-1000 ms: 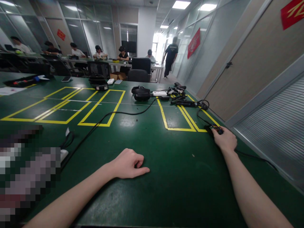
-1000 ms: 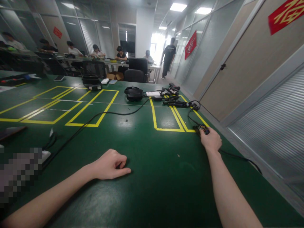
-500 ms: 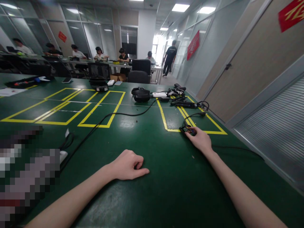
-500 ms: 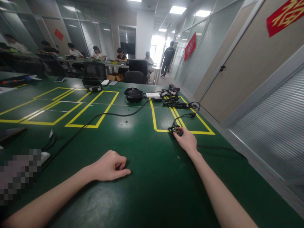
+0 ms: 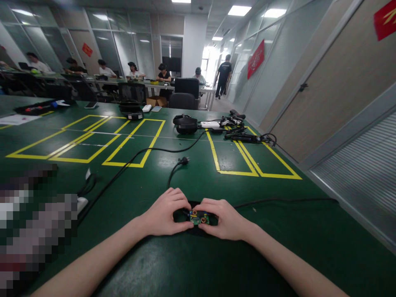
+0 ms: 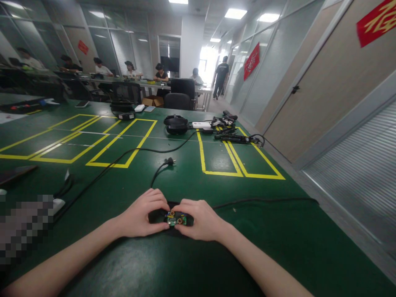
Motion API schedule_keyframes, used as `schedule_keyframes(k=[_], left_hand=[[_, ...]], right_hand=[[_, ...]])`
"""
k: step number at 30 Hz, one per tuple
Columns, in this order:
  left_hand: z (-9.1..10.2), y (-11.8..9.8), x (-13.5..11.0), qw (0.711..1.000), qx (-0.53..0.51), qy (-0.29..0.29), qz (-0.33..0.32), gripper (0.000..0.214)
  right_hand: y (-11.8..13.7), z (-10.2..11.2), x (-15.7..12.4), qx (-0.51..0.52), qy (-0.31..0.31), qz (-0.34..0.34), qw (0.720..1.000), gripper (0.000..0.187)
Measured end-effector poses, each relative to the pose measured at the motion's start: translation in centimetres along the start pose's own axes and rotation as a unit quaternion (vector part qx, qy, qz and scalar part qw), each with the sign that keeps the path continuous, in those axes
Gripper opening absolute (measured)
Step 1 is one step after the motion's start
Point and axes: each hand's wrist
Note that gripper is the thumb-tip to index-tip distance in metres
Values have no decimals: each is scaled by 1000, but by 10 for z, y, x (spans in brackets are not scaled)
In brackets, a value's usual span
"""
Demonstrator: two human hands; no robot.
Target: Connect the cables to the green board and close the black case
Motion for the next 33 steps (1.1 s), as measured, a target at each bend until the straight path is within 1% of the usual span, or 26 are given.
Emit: schedule_keyframes(k=[2, 5, 10, 12, 15, 19, 21, 23, 25, 28, 33], left_hand=[[0, 0, 0, 1000, 10, 18, 2, 26], [0, 0, 1, 999, 24, 21, 19, 35], [-2, 0, -1, 998, 24, 12, 48, 53], [-3, 1, -2, 998, 29, 6, 50, 55], [-4, 2, -2, 998, 29, -1, 53, 46], [-4, 4, -2, 998, 8, -11, 59, 26], [-4, 6, -2, 998, -1, -18, 61, 20], [-3, 6, -2, 998, 0, -24, 64, 17], [-3, 7, -3, 997, 4, -27, 72, 16], [-2, 6, -3, 996, -2, -25, 82, 15], [-2, 4, -4, 998, -29, -21, 59, 11]], right_hand=[[-1, 1, -1, -4, -14, 9, 1000, 29], [-5, 0, -2, -10, -43, 12, 999, 34], [-8, -5, -3, -21, -62, 1, 998, 31], [-8, -6, -2, -30, -64, -7, 997, 30], [-7, -7, 0, -52, -69, -18, 996, 28], [-7, -5, 2, -61, -89, 0, 994, 26], [-7, -4, 2, -54, -81, 5, 995, 29], [-6, -3, 2, -45, -70, 0, 996, 32], [-6, -3, 1, -28, -69, -4, 997, 32], [-5, -2, 1, 8, -71, 2, 997, 28], [-5, -2, 1, 26, -64, 3, 998, 19]])
Point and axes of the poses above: each hand's wrist, its own x-axis towards the middle knuckle, its own z-axis out of the back of the hand, y = z × x, and after that the axes turned 15 degrees about -y, right-handed
